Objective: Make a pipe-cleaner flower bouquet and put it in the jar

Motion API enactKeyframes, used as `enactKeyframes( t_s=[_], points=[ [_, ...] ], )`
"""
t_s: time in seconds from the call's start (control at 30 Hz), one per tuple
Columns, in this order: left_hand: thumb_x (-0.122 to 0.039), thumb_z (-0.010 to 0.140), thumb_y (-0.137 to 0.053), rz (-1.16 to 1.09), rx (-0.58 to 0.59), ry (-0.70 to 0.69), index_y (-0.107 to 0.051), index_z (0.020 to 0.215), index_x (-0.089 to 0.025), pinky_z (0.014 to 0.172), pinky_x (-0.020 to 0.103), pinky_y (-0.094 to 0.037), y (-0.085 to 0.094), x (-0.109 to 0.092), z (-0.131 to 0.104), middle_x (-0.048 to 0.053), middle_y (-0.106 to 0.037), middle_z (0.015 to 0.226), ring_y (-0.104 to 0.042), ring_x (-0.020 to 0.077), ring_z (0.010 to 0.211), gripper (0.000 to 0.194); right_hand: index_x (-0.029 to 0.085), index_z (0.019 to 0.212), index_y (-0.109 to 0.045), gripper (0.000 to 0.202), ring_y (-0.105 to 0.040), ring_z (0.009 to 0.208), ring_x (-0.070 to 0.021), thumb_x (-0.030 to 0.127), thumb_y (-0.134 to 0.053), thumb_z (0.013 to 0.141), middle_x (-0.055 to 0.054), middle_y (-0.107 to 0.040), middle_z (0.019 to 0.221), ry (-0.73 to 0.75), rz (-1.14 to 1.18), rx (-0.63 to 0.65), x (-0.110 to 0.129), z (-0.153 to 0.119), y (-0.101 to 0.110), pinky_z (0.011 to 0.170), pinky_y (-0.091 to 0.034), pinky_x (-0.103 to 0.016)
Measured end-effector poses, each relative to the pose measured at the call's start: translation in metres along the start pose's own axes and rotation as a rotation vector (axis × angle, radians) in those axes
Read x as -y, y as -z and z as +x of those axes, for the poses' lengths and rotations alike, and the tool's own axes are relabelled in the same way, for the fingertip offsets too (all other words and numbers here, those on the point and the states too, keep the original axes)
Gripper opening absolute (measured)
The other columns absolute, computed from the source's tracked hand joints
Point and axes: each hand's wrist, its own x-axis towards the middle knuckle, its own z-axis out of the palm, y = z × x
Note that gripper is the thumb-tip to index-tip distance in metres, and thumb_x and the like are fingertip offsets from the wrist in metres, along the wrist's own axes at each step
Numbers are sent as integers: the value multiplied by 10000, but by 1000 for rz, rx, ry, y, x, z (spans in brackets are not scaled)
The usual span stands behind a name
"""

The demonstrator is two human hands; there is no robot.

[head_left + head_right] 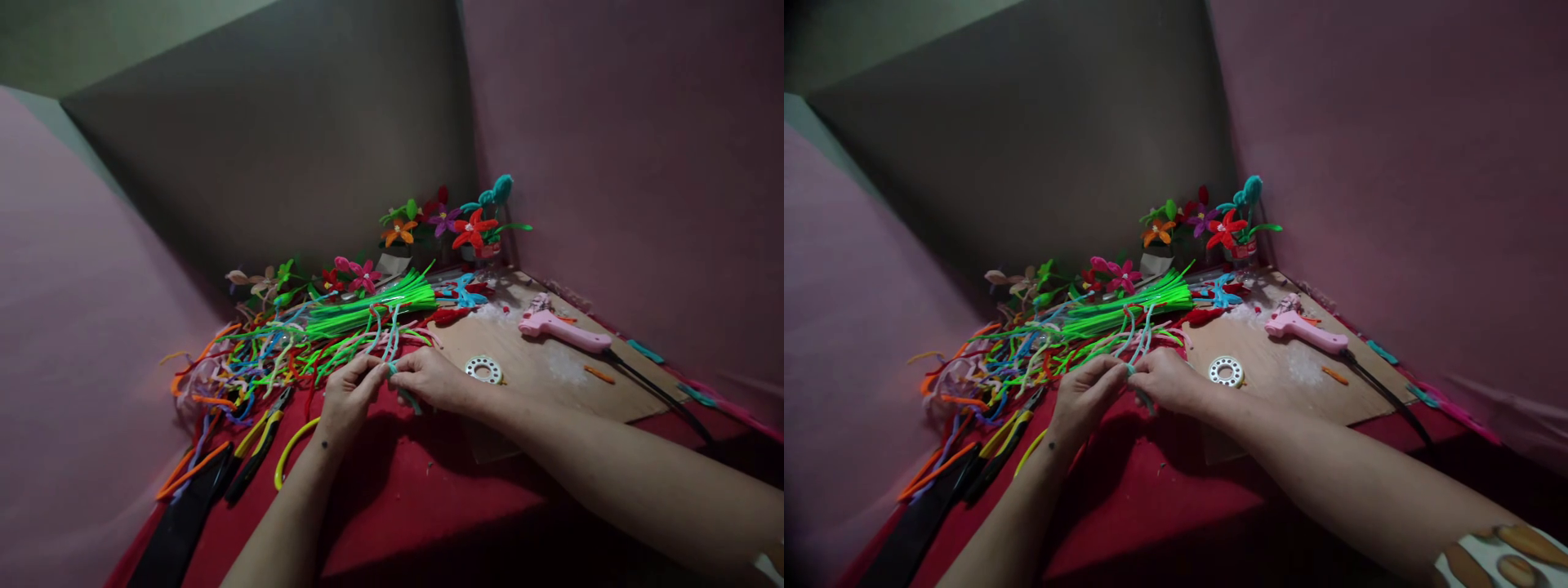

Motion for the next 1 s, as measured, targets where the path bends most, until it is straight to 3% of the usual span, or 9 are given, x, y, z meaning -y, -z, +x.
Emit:
enactKeyframes(
  t_s=[0.27,0.47,0.7,1.0],
  points=[
    [-332,755,-549,-157,-13,136,-464,666,-174,395,181,-230,-8,-2,0,-79,-405,463,-308,46,379,201,143,600,-581,162,-505,426,-81,207,-500,725,4,-607,536,-19,19,35,-2,2,-3,431,-386,-190],
    [-307,739,-561,-44,-120,47,-505,685,-168,434,189,-289,-11,-1,-3,-60,-441,512,-367,64,447,159,139,612,-568,141,-503,391,-70,175,-499,730,6,-604,508,-90,143,50,1,1,-6,413,-404,-175],
    [-362,725,-585,-203,62,162,-497,692,-162,400,186,-224,-4,-4,1,-73,-424,477,-313,46,393,220,137,569,-548,162,-480,367,-61,133,-502,725,27,-570,470,-133,192,56,4,-3,-5,394,-387,-171],
    [-350,717,-580,-123,-63,112,-525,601,-166,397,204,-234,-11,1,1,-65,-411,423,-306,57,379,224,138,563,-547,186,-458,362,-55,154,-514,745,31,-559,454,-124,111,59,9,-6,-4,390,-351,-175]
  ],
)
